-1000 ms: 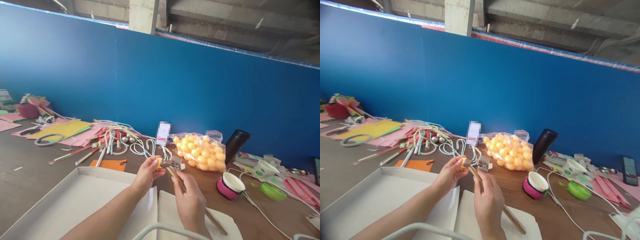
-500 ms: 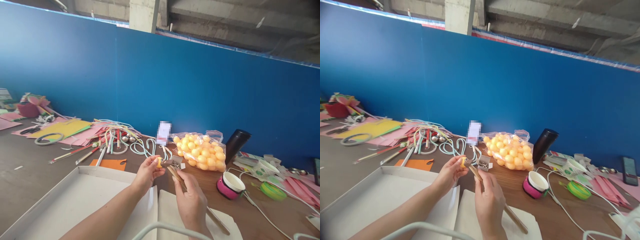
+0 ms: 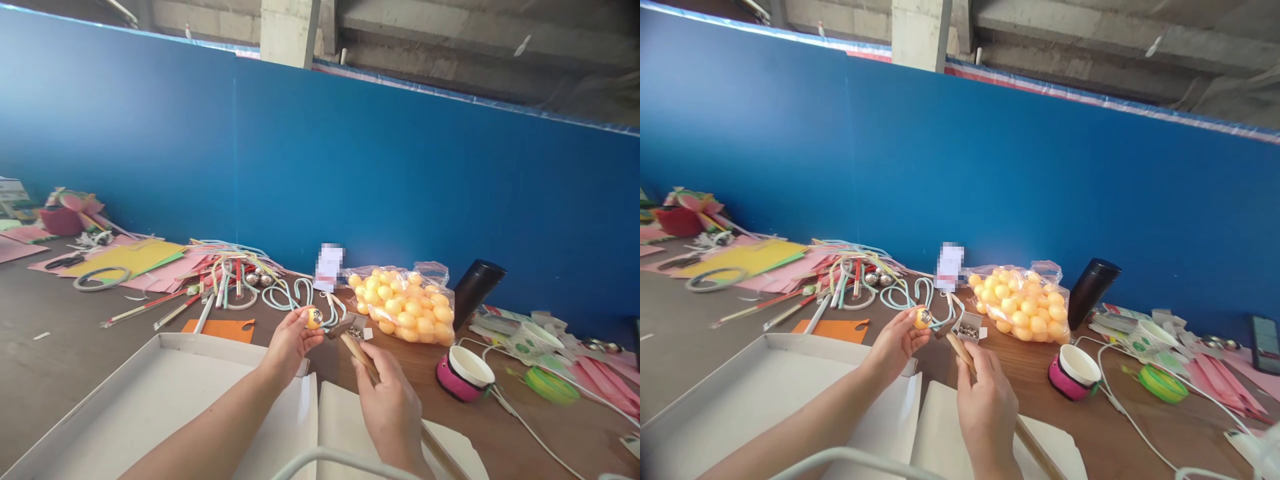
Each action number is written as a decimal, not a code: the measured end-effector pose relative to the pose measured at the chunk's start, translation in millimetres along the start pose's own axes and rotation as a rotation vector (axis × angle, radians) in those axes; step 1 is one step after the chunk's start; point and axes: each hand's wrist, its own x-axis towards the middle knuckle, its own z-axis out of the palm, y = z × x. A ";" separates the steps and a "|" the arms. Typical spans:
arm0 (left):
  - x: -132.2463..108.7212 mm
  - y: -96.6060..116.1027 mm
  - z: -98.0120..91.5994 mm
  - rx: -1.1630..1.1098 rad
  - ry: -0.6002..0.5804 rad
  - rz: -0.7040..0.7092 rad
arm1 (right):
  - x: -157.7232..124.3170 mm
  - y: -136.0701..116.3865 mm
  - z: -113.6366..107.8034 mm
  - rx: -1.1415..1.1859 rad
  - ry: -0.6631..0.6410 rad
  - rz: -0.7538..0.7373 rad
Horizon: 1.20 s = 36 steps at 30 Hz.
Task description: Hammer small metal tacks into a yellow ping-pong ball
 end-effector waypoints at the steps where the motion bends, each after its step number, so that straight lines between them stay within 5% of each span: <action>1: 1.1 0.8 -1.4 -0.018 0.008 0.005 | 0.4 0.6 -0.9 -0.027 -0.076 0.035; 6: 3.3 3.0 -5.3 -0.087 -0.006 0.025 | -0.1 2.1 -0.8 -0.087 -0.403 0.094; 11: 1.6 1.8 -5.5 -0.104 -0.058 0.003 | -3.7 0.2 2.9 -0.078 -0.522 0.028; 17: -2.7 0.5 -4.3 -0.099 -0.135 -0.052 | -3.3 0.1 4.5 0.007 -0.490 0.021; 23: -8.4 -2.3 0.5 -0.091 -0.248 -0.133 | 4.2 -6.7 3.6 0.570 -0.229 0.177; 29: -20.3 -5.8 10.8 -0.050 -0.357 -0.189 | 8.1 -22.7 0.2 1.204 -0.314 0.380; 36: -23.7 -11.1 13.5 -0.006 -0.361 -0.164 | 10.2 -25.8 0.2 1.182 -0.354 0.353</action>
